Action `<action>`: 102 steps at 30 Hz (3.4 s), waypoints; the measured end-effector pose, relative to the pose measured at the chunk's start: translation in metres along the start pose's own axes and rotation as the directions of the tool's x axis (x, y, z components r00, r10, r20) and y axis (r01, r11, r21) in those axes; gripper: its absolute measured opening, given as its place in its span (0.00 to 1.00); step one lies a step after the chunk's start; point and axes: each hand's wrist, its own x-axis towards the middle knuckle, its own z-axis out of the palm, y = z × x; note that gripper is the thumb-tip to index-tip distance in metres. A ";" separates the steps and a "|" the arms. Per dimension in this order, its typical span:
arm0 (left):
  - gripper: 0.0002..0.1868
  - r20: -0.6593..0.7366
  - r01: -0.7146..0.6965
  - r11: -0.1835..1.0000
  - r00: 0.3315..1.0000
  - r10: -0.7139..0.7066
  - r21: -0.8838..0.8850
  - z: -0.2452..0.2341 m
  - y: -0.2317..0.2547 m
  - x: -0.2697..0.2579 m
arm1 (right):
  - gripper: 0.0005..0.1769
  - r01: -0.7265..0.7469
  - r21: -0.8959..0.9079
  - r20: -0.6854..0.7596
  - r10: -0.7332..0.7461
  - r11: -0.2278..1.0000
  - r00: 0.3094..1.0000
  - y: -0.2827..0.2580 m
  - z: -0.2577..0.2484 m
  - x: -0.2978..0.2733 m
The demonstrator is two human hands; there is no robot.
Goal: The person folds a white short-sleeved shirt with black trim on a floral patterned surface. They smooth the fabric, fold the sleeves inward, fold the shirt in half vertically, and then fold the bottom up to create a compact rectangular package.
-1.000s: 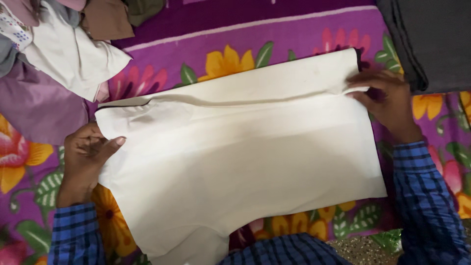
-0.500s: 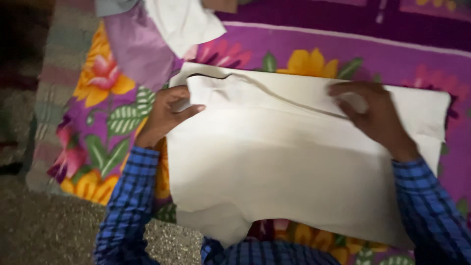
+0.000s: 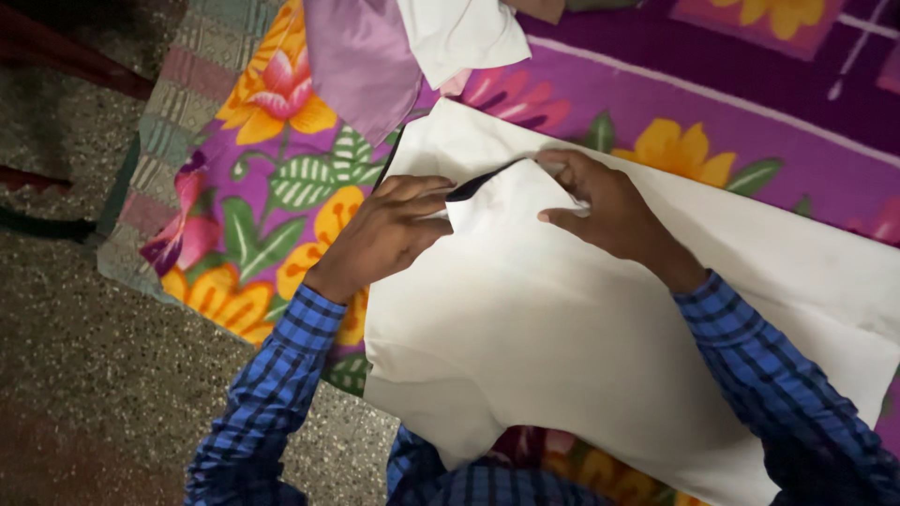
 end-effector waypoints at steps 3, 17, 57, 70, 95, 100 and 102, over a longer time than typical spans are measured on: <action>0.12 0.078 0.015 0.996 0.997 -0.022 0.085 0.000 0.005 -0.007 | 0.22 0.083 -0.056 -0.038 -0.085 0.995 0.996 0.001 0.011 -0.011; 0.10 -0.229 0.579 0.621 0.607 -0.761 -0.529 -0.002 -0.041 0.000 | 0.22 0.430 -0.352 0.106 -0.421 0.831 0.901 0.004 0.025 -0.055; 0.07 -0.208 0.381 0.896 0.880 -0.427 -0.228 0.031 0.068 0.007 | 0.20 0.186 -0.420 -0.215 -0.296 0.888 0.931 -0.023 0.029 -0.076; 0.06 -0.221 0.359 0.921 0.896 -0.386 -0.153 0.033 0.068 0.003 | 0.19 0.097 -0.389 -0.293 -0.223 0.916 0.930 -0.028 0.053 -0.081; 0.10 -0.058 0.170 0.985 0.984 -0.171 -0.015 0.023 0.074 -0.005 | 0.11 0.224 -0.551 -0.249 -0.415 0.804 0.875 0.004 0.019 -0.103; 0.16 0.085 0.075 0.994 0.994 -0.068 -0.085 0.028 0.067 -0.006 | 0.11 0.146 -0.565 -0.245 -0.334 0.812 0.910 0.010 0.018 -0.110; 0.17 0.073 0.051 0.998 0.996 -0.049 -0.038 0.031 0.070 -0.001 | 0.11 0.072 -0.574 -0.310 -0.298 0.816 0.903 0.014 0.019 -0.108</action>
